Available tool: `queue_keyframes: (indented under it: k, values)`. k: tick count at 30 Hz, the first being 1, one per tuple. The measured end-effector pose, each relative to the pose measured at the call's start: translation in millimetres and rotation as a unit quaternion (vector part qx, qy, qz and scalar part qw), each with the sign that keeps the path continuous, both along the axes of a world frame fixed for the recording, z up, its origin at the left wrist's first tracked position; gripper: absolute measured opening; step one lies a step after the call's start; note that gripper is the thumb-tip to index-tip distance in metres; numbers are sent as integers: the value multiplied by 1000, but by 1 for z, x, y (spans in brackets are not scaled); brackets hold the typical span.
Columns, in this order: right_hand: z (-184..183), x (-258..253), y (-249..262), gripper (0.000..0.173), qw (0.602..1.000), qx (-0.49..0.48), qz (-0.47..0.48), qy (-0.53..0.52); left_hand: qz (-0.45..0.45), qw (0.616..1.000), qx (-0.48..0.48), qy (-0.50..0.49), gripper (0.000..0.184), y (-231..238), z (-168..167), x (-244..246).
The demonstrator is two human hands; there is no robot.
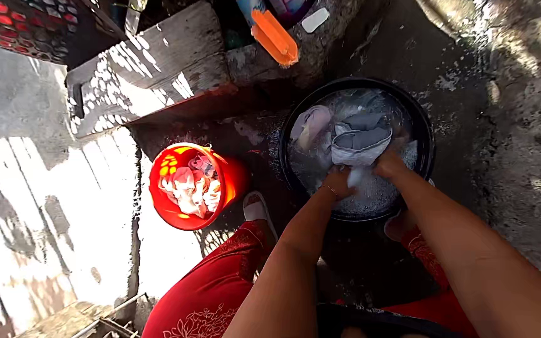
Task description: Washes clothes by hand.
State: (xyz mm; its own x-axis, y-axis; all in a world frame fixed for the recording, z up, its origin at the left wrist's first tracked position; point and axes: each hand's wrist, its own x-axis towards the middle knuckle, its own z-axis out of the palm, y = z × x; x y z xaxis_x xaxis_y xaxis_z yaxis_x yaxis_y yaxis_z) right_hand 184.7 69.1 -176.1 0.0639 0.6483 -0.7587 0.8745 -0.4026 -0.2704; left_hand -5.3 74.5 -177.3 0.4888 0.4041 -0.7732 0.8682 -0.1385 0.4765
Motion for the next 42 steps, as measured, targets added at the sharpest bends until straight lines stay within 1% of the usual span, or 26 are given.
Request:
queue_keyframes:
  k: [2,4,5,6,8,9,10,11,12,14,15,17,18,19,21,24,25,27,31,34,35,36,39,40,41,42]
  values:
    - [8,4,12,46,999,34,-41,4,-2,998,-32,-48,80,-7,-2,1]
    - [29,1,23,32,987,116,-114,-7,-27,994,-58,-92,75,-7,1,-3]
    - [42,-4,27,28,970,192,-146,-19,-42,992,-55,-109,65,-2,8,-6]
    - [53,-10,29,29,947,279,-160,-21,-53,991,-36,-120,51,4,17,-11]
    - [61,-32,21,37,892,437,-115,24,-45,988,60,-136,33,11,32,-28]
    - [54,-48,12,41,870,487,-69,38,-17,974,157,-160,26,12,33,-40]
    - [42,-63,1,46,861,506,-25,48,12,946,267,-183,19,14,29,-52]
    - [26,-75,-12,53,869,491,14,57,34,914,357,-187,15,21,24,-63]
    - [10,-81,-25,62,891,446,53,62,45,899,403,-166,19,30,21,-72]
    - [-13,-70,-45,82,936,329,97,76,23,932,354,-78,45,48,22,-83]
    - [-19,-60,-48,86,950,285,100,74,-4,953,304,-21,60,53,18,-85]
    - [-26,-37,-46,78,964,246,94,31,-47,974,211,75,86,54,9,-82]
    - [-27,-25,-41,69,967,243,78,6,-57,977,176,103,90,52,4,-76]
    - [-23,-12,-33,59,972,225,65,-19,-65,980,140,127,88,51,-1,-68]
    - [-10,4,-18,55,985,162,36,-56,-66,982,67,163,81,43,-9,-55]
    - [13,9,-8,47,993,49,-44,-93,-75,978,-25,194,62,20,-5,-33]
    - [16,8,-8,45,993,37,-55,-101,-91,974,-47,202,55,11,-2,-26]
    - [9,6,-14,50,991,66,-37,-107,-90,972,-66,208,51,-2,6,-15]
    - [16,3,-18,59,999,-1,19,-50,-63,980,-86,166,58,-9,29,-21]
    - [31,5,-18,70,999,33,-4,2,-17,992,-54,112,44,-9,46,-30]
    - [36,6,-19,73,999,45,-14,14,4,996,-43,78,43,-13,49,-33]
    - [39,7,-21,68,998,65,-17,21,28,998,-32,38,41,-18,56,-35]
    - [60,2,-27,29,992,94,11,83,93,991,34,-86,34,-31,98,-33]
    - [64,-1,-33,26,986,97,25,136,104,984,66,-132,30,-35,119,-32]
    - [68,-5,-39,33,976,99,35,193,114,971,97,-184,25,-38,141,-30]
    - [73,-11,-47,45,964,100,33,243,120,956,123,-236,22,-42,164,-28]
